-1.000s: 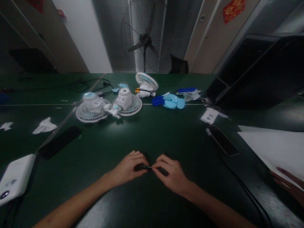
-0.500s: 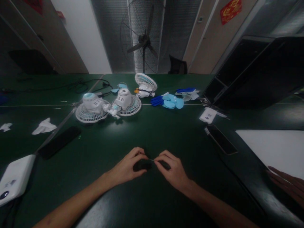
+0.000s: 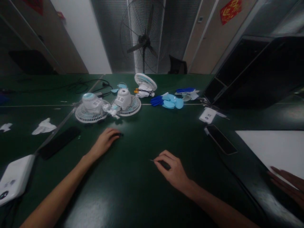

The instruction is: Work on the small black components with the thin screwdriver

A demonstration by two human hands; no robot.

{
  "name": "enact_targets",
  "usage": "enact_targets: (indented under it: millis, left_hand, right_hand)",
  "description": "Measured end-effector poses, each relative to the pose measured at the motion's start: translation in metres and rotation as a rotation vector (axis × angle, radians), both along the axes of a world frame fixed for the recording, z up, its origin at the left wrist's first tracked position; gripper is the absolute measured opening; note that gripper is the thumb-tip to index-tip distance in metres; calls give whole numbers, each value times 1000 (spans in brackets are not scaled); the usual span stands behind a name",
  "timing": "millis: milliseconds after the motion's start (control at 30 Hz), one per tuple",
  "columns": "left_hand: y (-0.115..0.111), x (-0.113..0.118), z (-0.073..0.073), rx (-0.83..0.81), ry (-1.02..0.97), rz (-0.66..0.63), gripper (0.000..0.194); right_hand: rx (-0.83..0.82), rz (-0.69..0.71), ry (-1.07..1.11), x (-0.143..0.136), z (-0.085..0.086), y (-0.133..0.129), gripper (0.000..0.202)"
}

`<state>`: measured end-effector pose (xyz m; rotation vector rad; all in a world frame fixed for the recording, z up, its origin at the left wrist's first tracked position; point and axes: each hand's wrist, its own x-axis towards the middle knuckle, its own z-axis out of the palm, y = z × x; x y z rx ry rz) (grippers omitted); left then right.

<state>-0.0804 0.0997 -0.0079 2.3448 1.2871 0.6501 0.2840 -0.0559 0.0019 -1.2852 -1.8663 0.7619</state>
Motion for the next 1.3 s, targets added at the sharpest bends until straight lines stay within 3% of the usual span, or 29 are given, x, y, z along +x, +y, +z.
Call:
enact_targets:
  millis: [100,200,533,967,1133,1300]
  left_hand:
    - [24,-43,-4,37,29,174,46]
    - [33,-70,-6,27,56,228,53]
    - [30,-111,1,-32,100,313,60]
    - [33,-111,-5,95,178,448,47]
    - [26,-103,-5,38,-12,553,49]
    - [28,-99,-11,-51,-183,527,54]
  right_hand:
    - [-11,1,16,0,1,-1,12]
    - [-14,0,22,1,1,-1,12]
    - [-20,14,22,3,2,-2,12]
    - [1,13,15,3,1,-2,11]
    - [-14,27,26,4,-1,-2,11]
    - [-14,24,23,4,0,-2,11]
